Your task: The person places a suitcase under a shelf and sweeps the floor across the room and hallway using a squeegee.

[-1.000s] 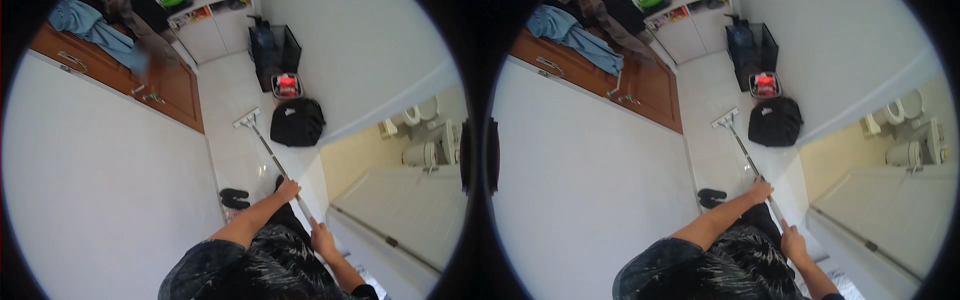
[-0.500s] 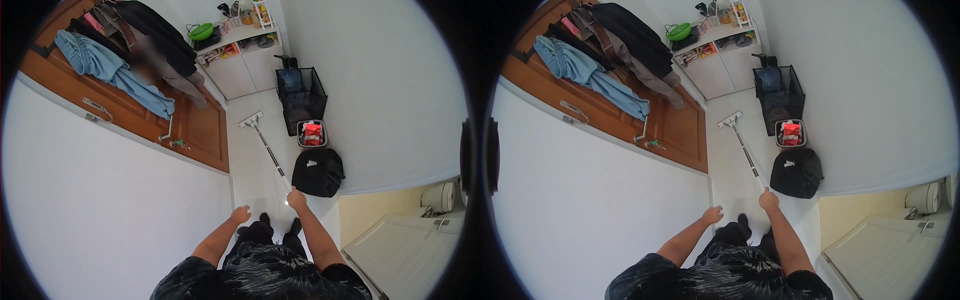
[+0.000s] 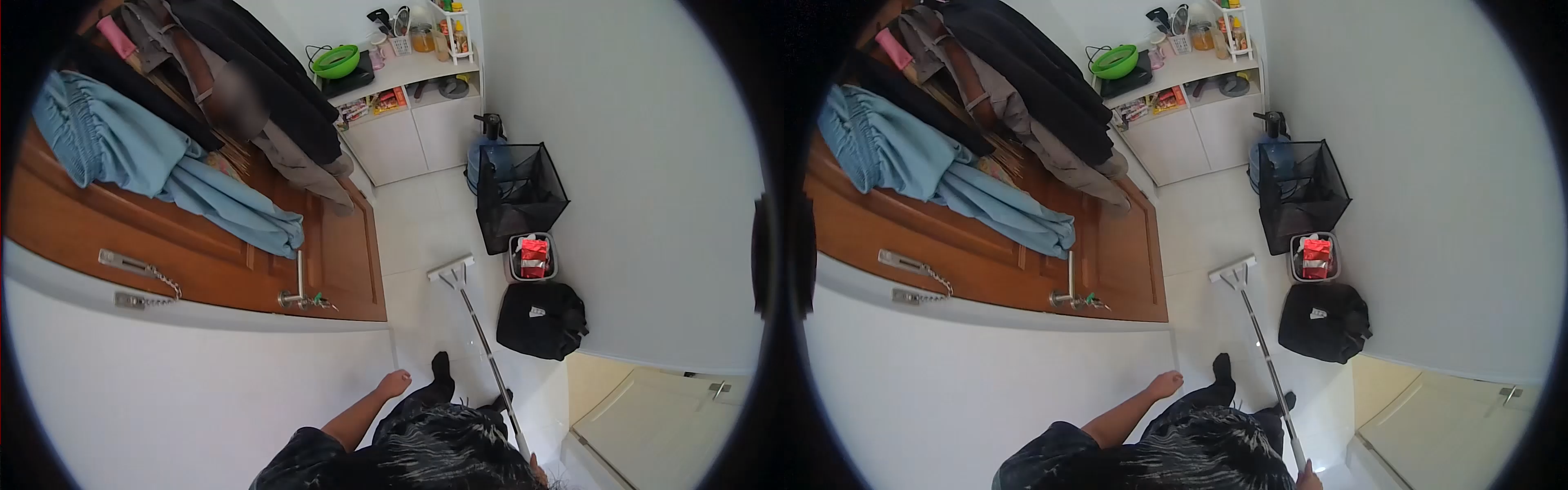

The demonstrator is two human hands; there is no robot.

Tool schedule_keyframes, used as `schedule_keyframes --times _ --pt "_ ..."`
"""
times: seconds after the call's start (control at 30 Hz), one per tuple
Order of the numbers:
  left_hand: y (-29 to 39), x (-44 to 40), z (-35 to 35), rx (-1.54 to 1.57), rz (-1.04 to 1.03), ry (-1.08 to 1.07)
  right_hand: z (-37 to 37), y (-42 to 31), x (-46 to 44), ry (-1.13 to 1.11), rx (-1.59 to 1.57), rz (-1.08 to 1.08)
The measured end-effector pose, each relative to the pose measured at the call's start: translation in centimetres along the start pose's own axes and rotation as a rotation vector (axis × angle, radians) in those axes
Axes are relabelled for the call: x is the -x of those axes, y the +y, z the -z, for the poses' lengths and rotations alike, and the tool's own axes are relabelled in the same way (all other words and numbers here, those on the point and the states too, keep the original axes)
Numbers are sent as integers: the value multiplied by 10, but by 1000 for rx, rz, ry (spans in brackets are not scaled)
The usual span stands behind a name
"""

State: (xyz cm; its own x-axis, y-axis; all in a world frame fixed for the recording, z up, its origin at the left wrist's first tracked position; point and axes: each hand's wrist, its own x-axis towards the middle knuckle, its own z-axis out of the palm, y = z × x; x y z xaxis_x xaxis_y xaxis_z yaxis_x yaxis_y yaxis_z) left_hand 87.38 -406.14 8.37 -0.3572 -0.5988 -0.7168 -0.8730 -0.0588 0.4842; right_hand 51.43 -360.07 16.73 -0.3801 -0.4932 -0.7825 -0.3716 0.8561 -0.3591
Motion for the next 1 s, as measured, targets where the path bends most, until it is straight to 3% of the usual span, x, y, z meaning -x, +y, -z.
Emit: schedule_keyframes --times 0.07,0.1,0.2,0.4,0.53,0.63,0.67,0.7,0.8,0.87,0.97,1.0 --pt "-9 -17 24 214 24 81 8 -97 -35 -13 290 10" --pt "-21 -31 26 297 49 70 -3 -122 -67 81 313 80" --pt "-37 -43 46 182 65 102 4 -243 -152 191 204 168" --pt "-45 -39 72 -61 71 -14 4 -386 -313 177 115 193" --pt "-45 -39 78 -54 26 -50 -6 -376 -302 274 83 263" --pt "-38 -47 79 -71 12 -75 -14 -293 -224 87 188 74" --pt "-35 -51 81 -67 10 -77 -24 -253 -190 135 231 110" --pt "-34 -53 80 -54 9 -77 -24 -232 -150 82 265 -33" --pt "-33 -59 73 -14 19 -98 -31 -176 -64 46 244 -167" --pt "-34 -59 71 -48 17 -96 -34 -186 -60 66 219 -139" --pt "-40 -58 70 -26 17 -112 -51 -219 -126 157 153 13" --pt "-35 -54 73 -22 34 -108 -41 -258 -146 183 74 36"
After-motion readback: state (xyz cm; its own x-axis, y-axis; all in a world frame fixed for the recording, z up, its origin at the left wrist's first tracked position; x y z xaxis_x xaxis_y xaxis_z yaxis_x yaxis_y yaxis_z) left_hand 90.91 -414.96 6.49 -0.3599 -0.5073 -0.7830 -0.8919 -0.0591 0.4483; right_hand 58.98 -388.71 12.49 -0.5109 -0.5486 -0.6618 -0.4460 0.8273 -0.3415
